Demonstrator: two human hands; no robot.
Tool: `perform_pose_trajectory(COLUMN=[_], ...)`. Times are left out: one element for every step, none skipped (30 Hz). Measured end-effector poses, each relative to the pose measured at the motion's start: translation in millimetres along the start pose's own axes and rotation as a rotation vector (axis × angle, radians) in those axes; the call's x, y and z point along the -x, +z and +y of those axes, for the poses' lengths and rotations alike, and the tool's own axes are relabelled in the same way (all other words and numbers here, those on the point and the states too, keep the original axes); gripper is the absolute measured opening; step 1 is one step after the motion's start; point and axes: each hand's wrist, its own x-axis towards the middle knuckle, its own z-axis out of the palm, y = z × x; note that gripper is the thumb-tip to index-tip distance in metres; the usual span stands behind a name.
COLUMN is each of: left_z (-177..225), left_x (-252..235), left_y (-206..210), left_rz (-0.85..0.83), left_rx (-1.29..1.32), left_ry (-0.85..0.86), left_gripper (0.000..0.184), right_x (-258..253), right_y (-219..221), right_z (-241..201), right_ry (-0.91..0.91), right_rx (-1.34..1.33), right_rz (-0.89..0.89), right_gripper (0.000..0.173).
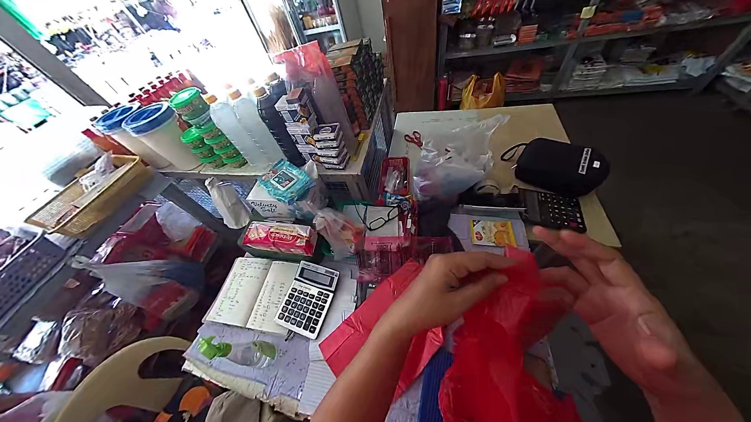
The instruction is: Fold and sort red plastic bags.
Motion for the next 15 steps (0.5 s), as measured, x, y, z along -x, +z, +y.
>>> perform_pose_trajectory(left_z=[1,3,5,7,9,10,11,12,12,11,8,5,2,-3,-8], left_x=[0,0,1,2,4,5,7,8,10,12,13,14,15,15,16], left_y=[2,4,5,5,4,2,-2,-6,-10,-14,-16,-19,-20,-21,-20], left_rz=[-0.052,-0.104,-0.152,-0.192,-0.216,-0.215,-0.197,-0.175,-0.15,-0.121,-0.089,-0.06,-0.03,0.003,0.044], left_rx=[-0.013,-0.022,-0.023,-0.022,-0.029,-0.039,-0.05,-0.06,-0.071,-0.083,-0.087,-0.083,-0.072,-0.059,-0.046], left_ry=[-0.004,-0.002,0.004,0.014,0.027,0.036,0.038,0.039,0.035,0.027,0.019,0.016,0.017,0.023,0.032], left_gripper=[0.027,0.028,0.029,0.03,0.03,0.031,0.03,0.03,0.03,0.031,0.031,0.031,0.03,0.028,0.024], right_x=[-3,-5,-5,-4,-2,0,3,5,8,10,12,14,16,17,17], right_y=[1,2,3,3,1,-1,-4,-8,-11,-13,-14,-15,-16,-16,-16], right_z=[3,4,4,5,4,5,6,7,7,7,6,5,5,5,6], right_ry=[-0.012,-0.018,-0.013,0.0,0.02,0.036,0.043,0.04,0.039,0.037,0.032,0.024,0.014,0.004,-0.006], right_rx=[0.056,0.084,0.098,0.109,0.137,0.187,0.25,0.307,0.359,0.405,0.44,0.461,0.465,0.444,0.399], right_rz=[-0.051,-0.096,-0.107,-0.091,-0.073,-0.053,-0.033,-0.018,0.0,0.019,0.041,0.064,0.089,0.108,0.121], right_gripper=[0.105,0.106,0.098,0.083,0.067,0.053,0.041,0.032,0.025,0.021,0.02,0.02,0.02,0.02,0.02])
